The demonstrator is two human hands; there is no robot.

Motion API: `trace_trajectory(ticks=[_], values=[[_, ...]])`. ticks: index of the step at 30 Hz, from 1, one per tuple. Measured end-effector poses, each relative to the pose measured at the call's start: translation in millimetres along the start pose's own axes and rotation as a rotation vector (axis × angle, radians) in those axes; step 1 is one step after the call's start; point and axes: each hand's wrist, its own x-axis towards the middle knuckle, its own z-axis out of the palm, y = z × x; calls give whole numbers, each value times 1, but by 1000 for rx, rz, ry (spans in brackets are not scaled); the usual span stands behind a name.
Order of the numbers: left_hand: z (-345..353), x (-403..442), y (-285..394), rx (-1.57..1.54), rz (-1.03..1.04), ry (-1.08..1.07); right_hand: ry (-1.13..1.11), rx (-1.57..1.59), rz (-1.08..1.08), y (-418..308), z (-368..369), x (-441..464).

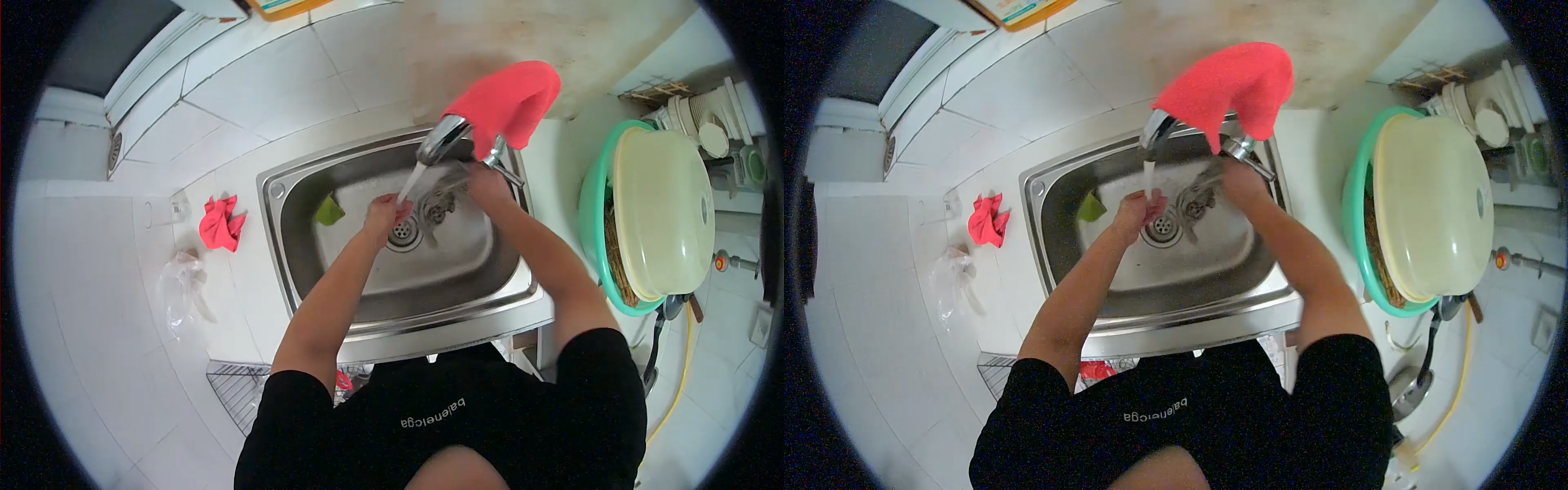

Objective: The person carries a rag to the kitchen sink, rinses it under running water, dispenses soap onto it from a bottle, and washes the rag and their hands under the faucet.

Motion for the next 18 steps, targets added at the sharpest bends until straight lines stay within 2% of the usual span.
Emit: trace_trajectory(ticks=[1,3,5,7,9,11,15,18], values=[[-3,1,-1,-43,6,-20,151,-255,-219,11,6,-20],[-3,-1,1,-135,-22,-40,67,-40,-46,-2,-14,-69],[3,0,5,-228,-38,-58,-291,0,59,-23,-16,-115],[15,2,7,-298,14,-119,-502,-95,-108,-49,-17,-145],[21,4,11,-266,68,-147,-493,72,-351,-65,-5,-136],[16,-2,9,-226,102,-172,-820,1067,35,-82,-8,-105],[-13,-27,7,-31,60,-200,-582,1761,466,-99,-12,-22],[-33,-33,-11,51,-53,-186,-572,1929,605,-103,-29,31]])
